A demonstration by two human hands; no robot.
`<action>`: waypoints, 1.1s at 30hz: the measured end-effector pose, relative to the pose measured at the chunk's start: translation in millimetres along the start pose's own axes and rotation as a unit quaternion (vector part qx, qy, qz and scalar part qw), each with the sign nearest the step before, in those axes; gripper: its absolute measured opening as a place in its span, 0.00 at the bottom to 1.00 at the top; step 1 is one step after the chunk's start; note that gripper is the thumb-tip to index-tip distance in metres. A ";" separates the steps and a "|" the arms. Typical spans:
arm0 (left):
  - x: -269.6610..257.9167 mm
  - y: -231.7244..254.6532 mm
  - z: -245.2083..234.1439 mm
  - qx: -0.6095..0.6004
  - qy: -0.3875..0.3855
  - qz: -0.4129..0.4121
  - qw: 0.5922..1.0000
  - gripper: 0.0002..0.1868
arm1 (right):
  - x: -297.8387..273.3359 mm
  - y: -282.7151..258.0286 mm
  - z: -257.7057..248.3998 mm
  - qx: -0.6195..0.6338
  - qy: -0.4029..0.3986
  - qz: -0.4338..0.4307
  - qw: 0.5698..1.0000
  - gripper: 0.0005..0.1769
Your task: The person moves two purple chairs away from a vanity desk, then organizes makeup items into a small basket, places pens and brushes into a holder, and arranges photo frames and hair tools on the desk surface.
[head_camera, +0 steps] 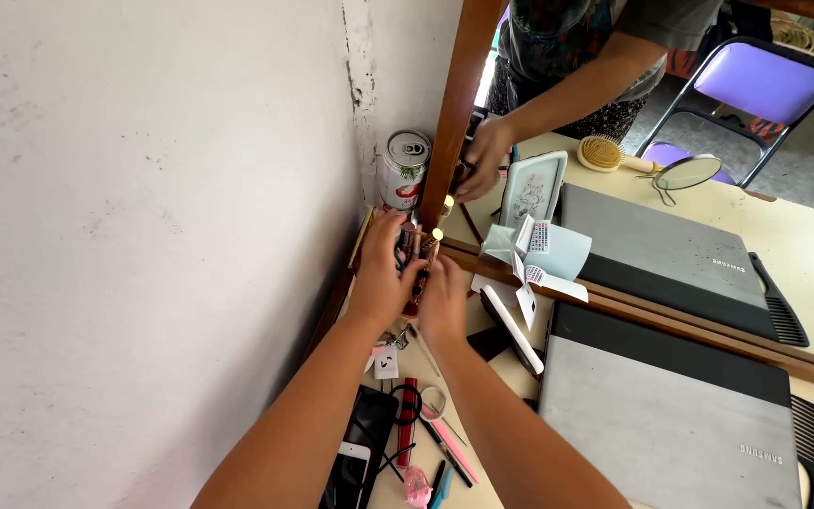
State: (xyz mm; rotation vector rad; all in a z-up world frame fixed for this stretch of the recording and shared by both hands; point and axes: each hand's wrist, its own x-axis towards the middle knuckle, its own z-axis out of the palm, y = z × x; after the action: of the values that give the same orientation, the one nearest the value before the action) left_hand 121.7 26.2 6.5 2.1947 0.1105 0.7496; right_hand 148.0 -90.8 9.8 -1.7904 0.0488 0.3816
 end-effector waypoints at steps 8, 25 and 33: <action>-15.4 -6.8 -0.3 -0.007 0.008 0.036 0.999 0.29 | 3.9 53.4 -16.5 -0.057 0.062 -0.028 0.996 0.29; -76.6 13.8 -6.2 0.008 0.054 0.009 0.998 0.17 | -1.2 44.9 -28.4 -0.098 -0.005 0.001 0.995 0.18; -91.7 45.7 -28.6 0.010 0.045 0.020 0.999 0.16 | 35.9 127.0 -26.3 -0.640 -0.098 -0.306 0.698 0.14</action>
State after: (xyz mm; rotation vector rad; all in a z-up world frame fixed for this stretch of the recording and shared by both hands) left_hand 23.4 -14.4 9.9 2.1873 0.1188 0.8732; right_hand 158.2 -142.4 -114.1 -2.9275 -1.2338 0.0592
